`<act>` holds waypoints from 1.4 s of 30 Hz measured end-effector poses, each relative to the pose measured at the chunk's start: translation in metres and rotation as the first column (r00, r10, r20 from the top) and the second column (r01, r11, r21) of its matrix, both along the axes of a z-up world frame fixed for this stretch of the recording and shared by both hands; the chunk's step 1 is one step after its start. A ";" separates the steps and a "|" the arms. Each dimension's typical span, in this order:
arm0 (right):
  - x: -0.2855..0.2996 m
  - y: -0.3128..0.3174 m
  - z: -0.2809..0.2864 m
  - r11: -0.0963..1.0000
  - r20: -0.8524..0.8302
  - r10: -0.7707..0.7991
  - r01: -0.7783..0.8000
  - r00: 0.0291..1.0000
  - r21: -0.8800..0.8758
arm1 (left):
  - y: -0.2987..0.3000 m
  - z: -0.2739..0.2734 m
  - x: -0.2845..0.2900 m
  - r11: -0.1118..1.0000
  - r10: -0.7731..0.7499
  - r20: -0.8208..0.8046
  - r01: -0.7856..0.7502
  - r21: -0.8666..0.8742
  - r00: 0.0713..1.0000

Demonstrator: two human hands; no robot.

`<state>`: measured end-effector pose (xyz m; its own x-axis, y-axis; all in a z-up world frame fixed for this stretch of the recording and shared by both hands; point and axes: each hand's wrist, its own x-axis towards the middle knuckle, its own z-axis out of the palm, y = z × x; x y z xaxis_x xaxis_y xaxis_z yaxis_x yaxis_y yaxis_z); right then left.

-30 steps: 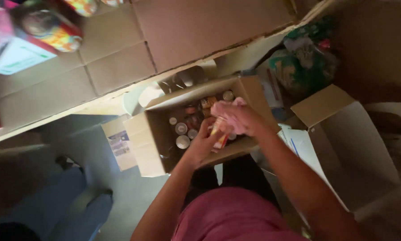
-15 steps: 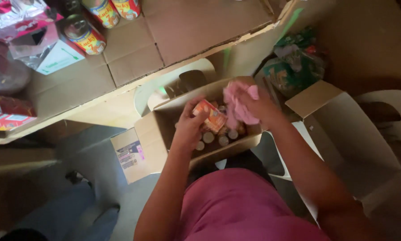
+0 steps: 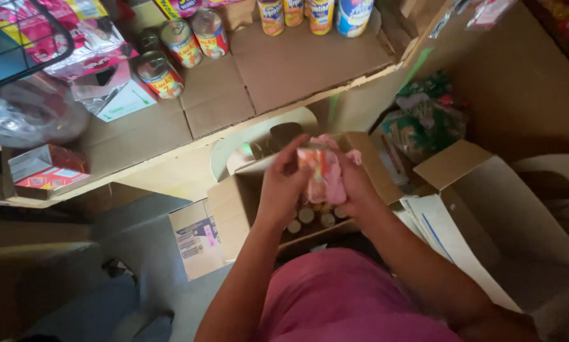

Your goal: The recorder is wiping canned goods with a pink cloth and placing them on shelves in a store setting.

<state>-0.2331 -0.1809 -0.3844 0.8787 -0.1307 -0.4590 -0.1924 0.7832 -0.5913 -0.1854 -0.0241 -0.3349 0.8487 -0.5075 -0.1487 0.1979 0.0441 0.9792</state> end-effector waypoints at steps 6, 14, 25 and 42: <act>-0.012 0.031 0.038 0.447 0.254 0.023 0.217 0.967 -0.868 | -0.020 -0.003 -0.011 0.932 0.211 0.360 -0.298 0.206 0.909; 0.006 -0.003 0.041 0.993 0.159 -0.111 0.115 0.981 -0.010 | -0.018 0.005 -0.005 0.993 0.065 0.123 -0.076 0.085 0.990; 0.001 -0.021 0.061 0.833 0.224 0.111 0.033 0.968 -0.552 | -0.011 0.022 0.013 0.963 -0.172 0.821 -0.085 0.258 0.544; 0.205 0.059 0.030 0.061 0.390 0.263 0.388 0.882 -0.920 | 0.034 -0.004 0.171 0.852 0.515 0.474 -0.488 -0.190 0.714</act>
